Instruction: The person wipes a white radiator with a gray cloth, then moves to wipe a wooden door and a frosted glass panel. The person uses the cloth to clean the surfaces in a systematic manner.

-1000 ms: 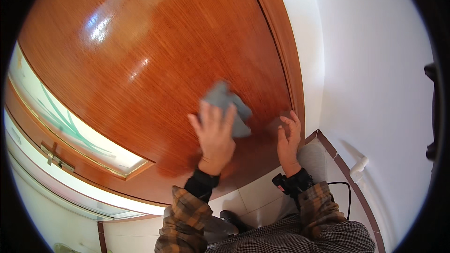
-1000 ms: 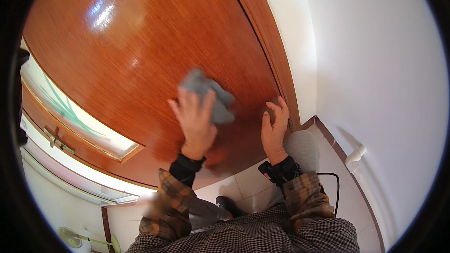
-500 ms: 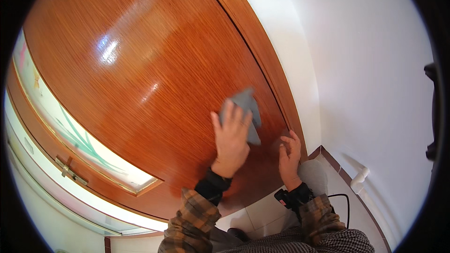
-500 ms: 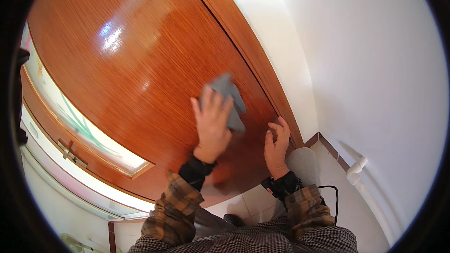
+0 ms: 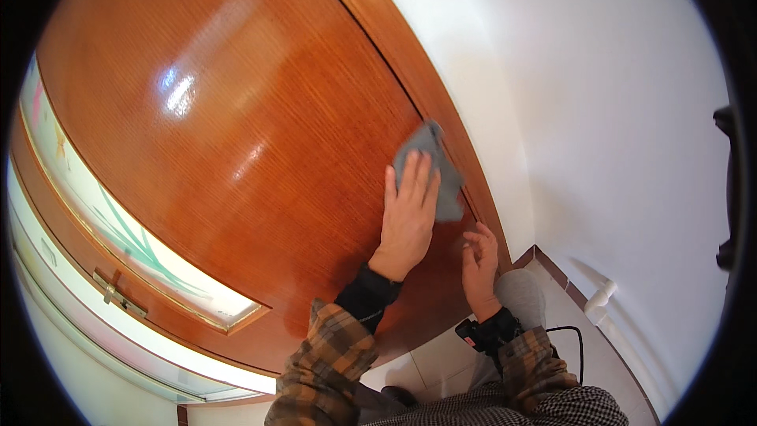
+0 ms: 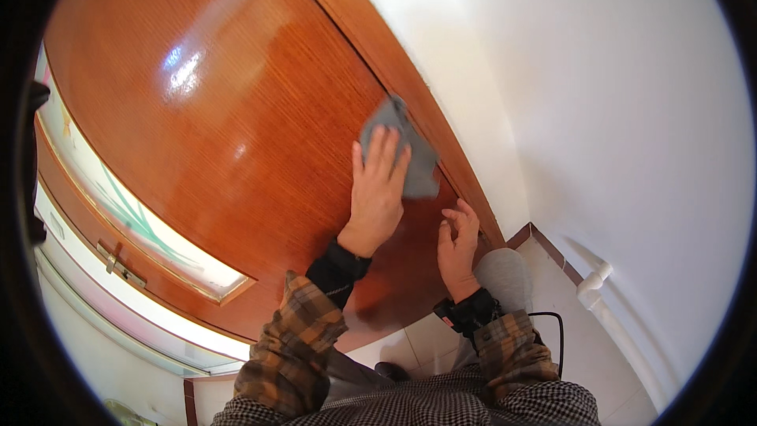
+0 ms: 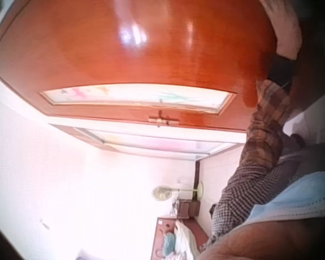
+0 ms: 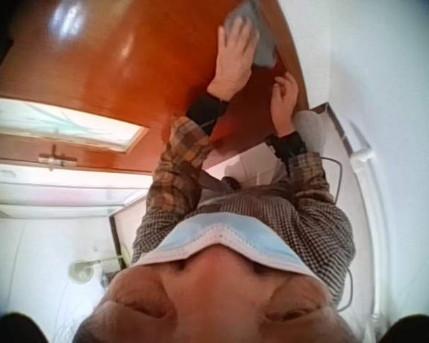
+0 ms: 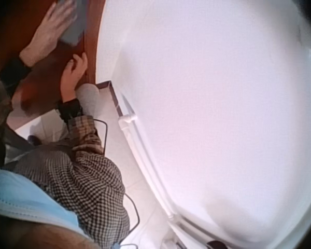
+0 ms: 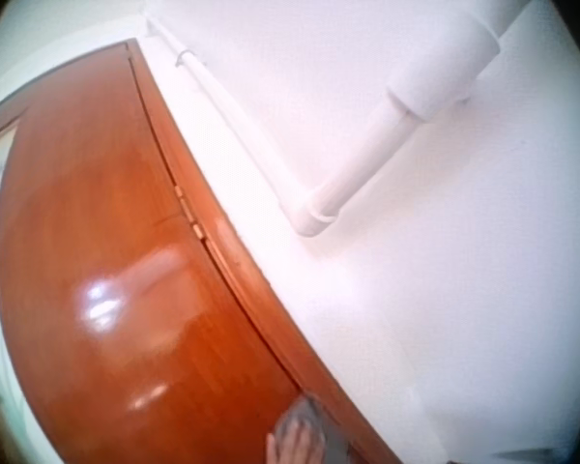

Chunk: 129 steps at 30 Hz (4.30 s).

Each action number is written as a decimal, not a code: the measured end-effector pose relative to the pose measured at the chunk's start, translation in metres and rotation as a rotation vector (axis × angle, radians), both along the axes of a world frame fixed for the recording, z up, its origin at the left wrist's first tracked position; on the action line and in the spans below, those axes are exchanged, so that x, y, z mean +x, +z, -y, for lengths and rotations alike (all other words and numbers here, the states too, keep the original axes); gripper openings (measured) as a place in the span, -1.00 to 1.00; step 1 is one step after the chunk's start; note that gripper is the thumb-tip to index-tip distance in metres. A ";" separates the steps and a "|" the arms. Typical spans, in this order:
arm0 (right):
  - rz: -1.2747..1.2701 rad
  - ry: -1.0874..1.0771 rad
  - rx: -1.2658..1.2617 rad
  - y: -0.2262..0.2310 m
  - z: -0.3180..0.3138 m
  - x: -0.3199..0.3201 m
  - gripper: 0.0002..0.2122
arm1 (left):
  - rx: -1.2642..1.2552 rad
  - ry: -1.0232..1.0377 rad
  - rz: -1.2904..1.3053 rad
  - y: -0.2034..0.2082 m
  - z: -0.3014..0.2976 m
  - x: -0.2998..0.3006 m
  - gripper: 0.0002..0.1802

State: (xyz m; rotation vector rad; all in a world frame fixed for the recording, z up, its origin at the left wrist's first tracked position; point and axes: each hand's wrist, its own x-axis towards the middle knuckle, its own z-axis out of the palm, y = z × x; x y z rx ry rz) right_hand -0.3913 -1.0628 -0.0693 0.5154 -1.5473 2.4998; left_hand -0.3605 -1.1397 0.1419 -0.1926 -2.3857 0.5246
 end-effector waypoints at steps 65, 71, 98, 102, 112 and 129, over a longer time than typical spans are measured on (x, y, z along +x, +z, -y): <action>-0.417 0.091 0.247 0.087 0.002 0.082 -0.42 | 0.713 0.073 -0.013 -0.170 0.022 0.247 -0.21; -0.621 -0.321 0.356 0.120 0.030 0.016 -0.47 | 0.827 0.262 -0.054 -0.198 0.037 0.266 -0.46; 0.032 -0.149 0.457 -0.096 0.061 0.066 -0.45 | 0.964 0.161 0.000 -0.246 0.046 0.274 -0.75; 0.124 -0.031 0.300 -0.066 0.056 0.066 -0.44 | 0.970 0.178 -0.002 -0.250 0.046 0.273 -0.76; -0.022 -0.119 0.545 -0.079 0.062 0.084 -0.48 | 0.977 0.187 0.014 -0.253 0.050 0.271 -0.78; 0.326 0.560 0.221 -0.040 0.072 0.160 -0.57 | 0.777 0.178 -0.003 -0.204 0.043 0.241 -0.06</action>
